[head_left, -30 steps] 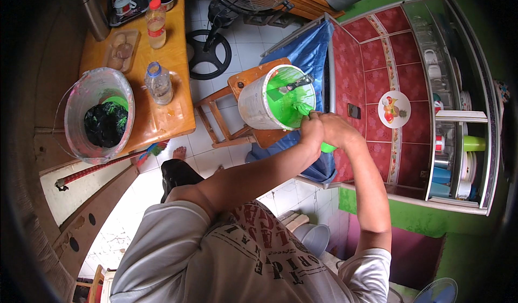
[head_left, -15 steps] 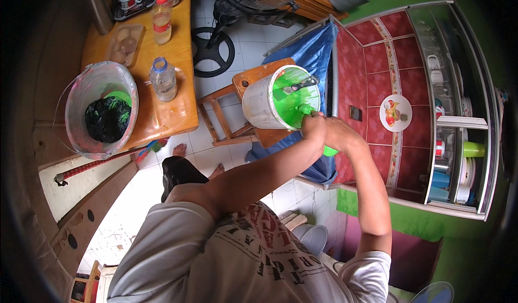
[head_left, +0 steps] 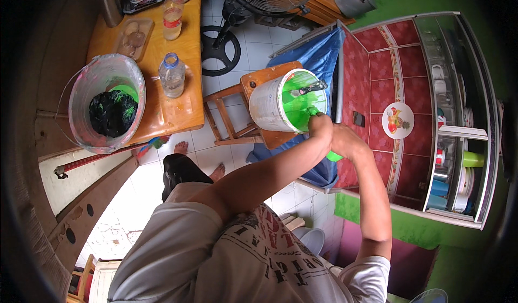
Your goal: The person adds water from a bottle into a bucket containing green paint and mixes it with a putty knife.
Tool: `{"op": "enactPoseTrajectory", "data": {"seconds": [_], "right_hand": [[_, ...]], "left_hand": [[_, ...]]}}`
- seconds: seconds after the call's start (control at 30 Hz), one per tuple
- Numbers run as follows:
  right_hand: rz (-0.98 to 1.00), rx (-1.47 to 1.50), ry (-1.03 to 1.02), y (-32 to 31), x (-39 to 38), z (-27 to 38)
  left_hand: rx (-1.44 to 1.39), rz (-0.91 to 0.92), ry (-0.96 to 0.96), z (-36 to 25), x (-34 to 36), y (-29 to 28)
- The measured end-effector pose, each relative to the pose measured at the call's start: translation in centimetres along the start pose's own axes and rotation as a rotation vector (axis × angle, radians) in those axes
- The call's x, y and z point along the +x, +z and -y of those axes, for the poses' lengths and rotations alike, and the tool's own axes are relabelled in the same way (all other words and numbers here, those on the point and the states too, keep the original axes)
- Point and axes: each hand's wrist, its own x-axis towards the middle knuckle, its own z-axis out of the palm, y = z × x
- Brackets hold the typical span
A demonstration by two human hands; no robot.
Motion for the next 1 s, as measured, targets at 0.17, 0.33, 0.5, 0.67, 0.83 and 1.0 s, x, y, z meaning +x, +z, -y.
{"op": "enactPoseTrajectory", "data": {"seconds": [0.17, 0.33, 0.5, 0.67, 0.83, 1.0], "right_hand": [[0.001, 0.015, 0.044, 0.7, 0.1, -0.3], [-0.022, 0.062, 0.082, 0.4, -0.3, 0.2], [-0.017, 0.055, 0.101, 0.4, -0.6, 0.2], [-0.036, 0.014, 0.153, 2.1, -0.7, -1.1], [-0.008, 0.021, 0.128, 0.5, -0.8, 0.8], [-0.07, 0.021, 0.072, 0.8, -1.2, 0.5]], "left_hand": [[0.032, -0.024, 0.028, 0.5, 0.8, -0.1], [0.086, -0.044, 0.018, 0.0, 0.4, 0.1], [0.027, -0.017, 0.002, -0.8, -0.7, -0.1], [-0.054, 0.011, -0.043, -0.9, -1.0, -0.1], [-0.067, -0.005, -0.028, -0.2, 0.6, 0.1], [-0.121, 0.021, -0.068, -0.9, -0.3, 0.2]]}}
